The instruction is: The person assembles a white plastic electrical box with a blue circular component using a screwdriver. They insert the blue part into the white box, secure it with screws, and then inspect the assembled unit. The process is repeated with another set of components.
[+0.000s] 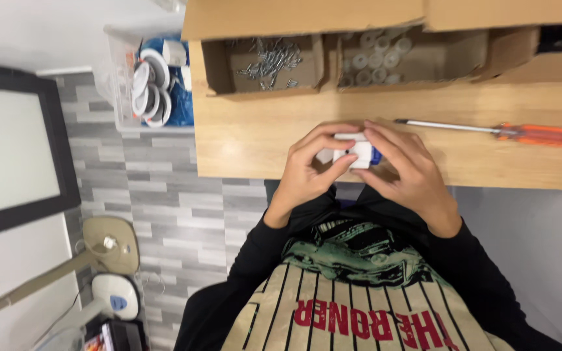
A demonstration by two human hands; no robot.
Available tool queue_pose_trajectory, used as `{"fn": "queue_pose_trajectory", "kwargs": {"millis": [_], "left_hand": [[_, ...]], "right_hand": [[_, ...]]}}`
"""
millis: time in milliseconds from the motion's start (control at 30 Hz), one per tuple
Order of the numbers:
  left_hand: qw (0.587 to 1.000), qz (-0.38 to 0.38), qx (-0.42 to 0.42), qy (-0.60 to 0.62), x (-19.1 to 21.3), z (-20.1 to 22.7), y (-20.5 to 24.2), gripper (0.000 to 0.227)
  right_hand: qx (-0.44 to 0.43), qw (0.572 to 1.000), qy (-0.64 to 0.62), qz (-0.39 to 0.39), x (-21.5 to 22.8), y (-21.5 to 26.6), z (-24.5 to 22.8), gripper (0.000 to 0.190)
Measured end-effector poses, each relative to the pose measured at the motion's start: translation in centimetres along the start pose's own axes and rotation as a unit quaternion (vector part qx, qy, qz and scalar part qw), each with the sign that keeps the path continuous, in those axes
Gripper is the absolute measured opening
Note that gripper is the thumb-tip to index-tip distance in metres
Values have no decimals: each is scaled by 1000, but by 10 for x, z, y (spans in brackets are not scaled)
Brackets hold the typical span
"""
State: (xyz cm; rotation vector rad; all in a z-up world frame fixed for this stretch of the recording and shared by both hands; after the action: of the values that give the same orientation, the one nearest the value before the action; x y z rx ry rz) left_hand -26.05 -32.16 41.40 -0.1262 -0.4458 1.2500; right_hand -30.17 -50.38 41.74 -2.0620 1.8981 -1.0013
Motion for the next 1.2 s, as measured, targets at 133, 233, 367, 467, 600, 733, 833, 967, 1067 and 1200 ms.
{"fn": "queue_pose_trajectory", "kwargs": {"millis": [133,233,367,467,600,733,833,967,1067,1200], "left_hand": [[999,31,0,7,-1,-1,1,27],[999,38,-17,-28,2,8,-5,37],[997,-2,-60,-51,5,22,-7,44],[992,-71,-87,-58,18,36,-13,33],[990,-77,-86,-78,19,24,-13,32],[989,3,-109,-102,18,19,-19,34],[967,54,-158,-191,10,14,-14,39],[969,-54,-192,-143,11,24,-13,31],[959,-121,-205,-153,17,42,-22,28],[958,-128,-204,-156,16,32,-26,20]], "right_hand": [[-5,1000,-24,-10,-3,0,1,57],[-8,1000,-6,-8,-2,3,1,54],[-11,1000,-6,-10,1,3,-1,55],[0,1000,-8,-15,1,-1,-3,54],[4,1000,-10,-20,1,-2,-3,52],[3,1000,-5,-18,-1,3,2,54],[6,1000,-1,-15,-1,5,3,54],[4,1000,5,-19,-1,9,6,55],[14,1000,1,-25,0,1,-1,54],[-1,1000,1,-23,0,2,-2,53]]}}
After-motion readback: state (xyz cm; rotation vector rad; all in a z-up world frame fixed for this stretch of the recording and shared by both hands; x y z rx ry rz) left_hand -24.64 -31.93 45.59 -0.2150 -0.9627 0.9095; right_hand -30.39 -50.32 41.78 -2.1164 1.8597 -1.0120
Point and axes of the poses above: each hand's wrist, its own y-axis away from the middle knuckle, its own x-axis out of the back of the hand, z = x × y, the point moved 5 cm from there along -y, towards the middle knuckle, and after that the axes turned 13 degrees about -y, right-handed, at the moved point
